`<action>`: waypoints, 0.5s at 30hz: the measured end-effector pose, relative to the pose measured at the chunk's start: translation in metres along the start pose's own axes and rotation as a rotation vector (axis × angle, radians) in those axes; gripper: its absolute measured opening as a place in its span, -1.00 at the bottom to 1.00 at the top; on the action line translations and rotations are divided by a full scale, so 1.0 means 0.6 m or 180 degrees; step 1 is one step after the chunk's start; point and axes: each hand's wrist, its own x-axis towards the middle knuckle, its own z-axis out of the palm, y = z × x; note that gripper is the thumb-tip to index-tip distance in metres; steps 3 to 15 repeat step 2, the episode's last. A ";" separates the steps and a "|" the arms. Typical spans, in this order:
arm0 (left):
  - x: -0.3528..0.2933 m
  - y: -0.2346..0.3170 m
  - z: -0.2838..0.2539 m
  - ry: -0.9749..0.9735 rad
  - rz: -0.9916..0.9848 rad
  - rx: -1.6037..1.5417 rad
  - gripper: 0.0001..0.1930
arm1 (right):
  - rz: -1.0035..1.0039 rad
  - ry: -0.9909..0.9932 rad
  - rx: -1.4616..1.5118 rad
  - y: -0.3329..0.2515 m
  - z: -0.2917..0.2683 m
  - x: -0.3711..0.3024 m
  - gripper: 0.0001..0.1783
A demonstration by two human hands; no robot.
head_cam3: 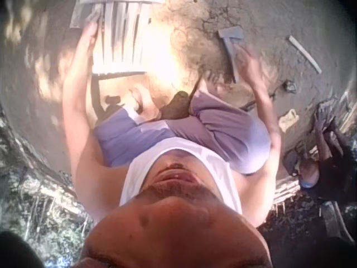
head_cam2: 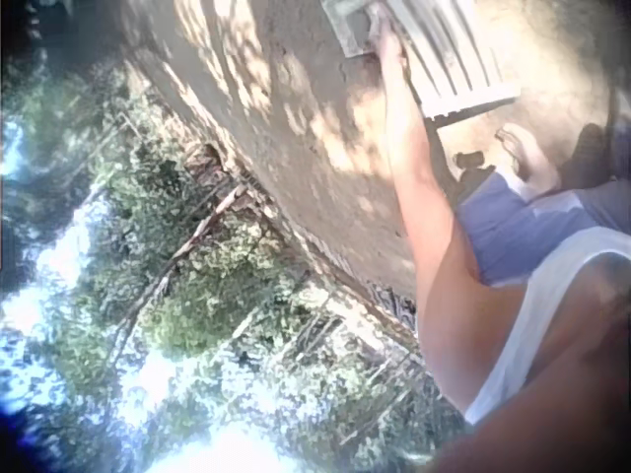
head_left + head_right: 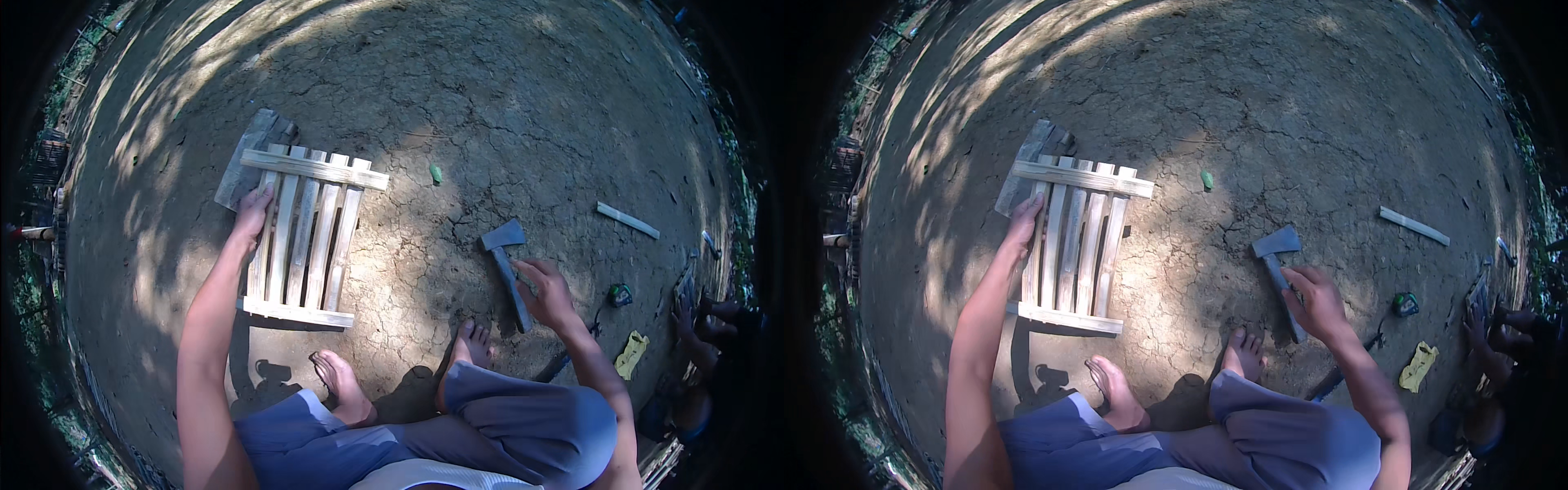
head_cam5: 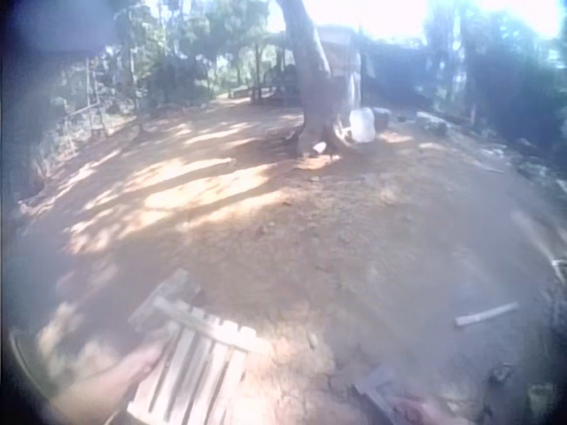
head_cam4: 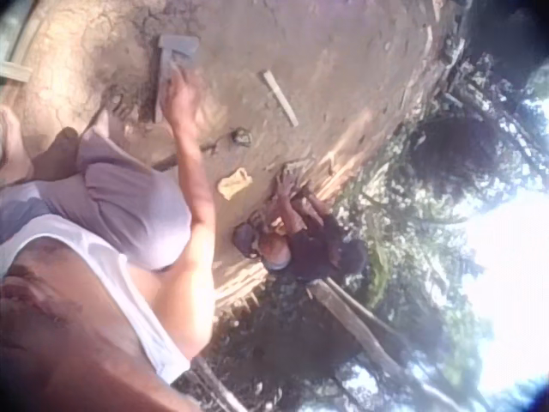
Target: The person measures bamboo slats with a tape measure, marks them, and uses an axe to shave and trim the bamboo pieces while sitting on the ground.
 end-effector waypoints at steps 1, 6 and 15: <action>0.013 -0.013 0.019 -0.0176 -0.0094 0.0008 -0.60 | 0.0425 0.0246 -0.0003 0.033 0.017 -0.048 -0.54; 0.027 -0.021 0.054 -0.0236 -0.0202 0.0260 -0.63 | 0.0980 0.0158 0.0232 0.077 0.032 -0.095 -0.50; 0.027 -0.021 0.054 -0.0236 -0.0202 0.0260 -0.63 | 0.0980 0.0158 0.0232 0.077 0.032 -0.095 -0.50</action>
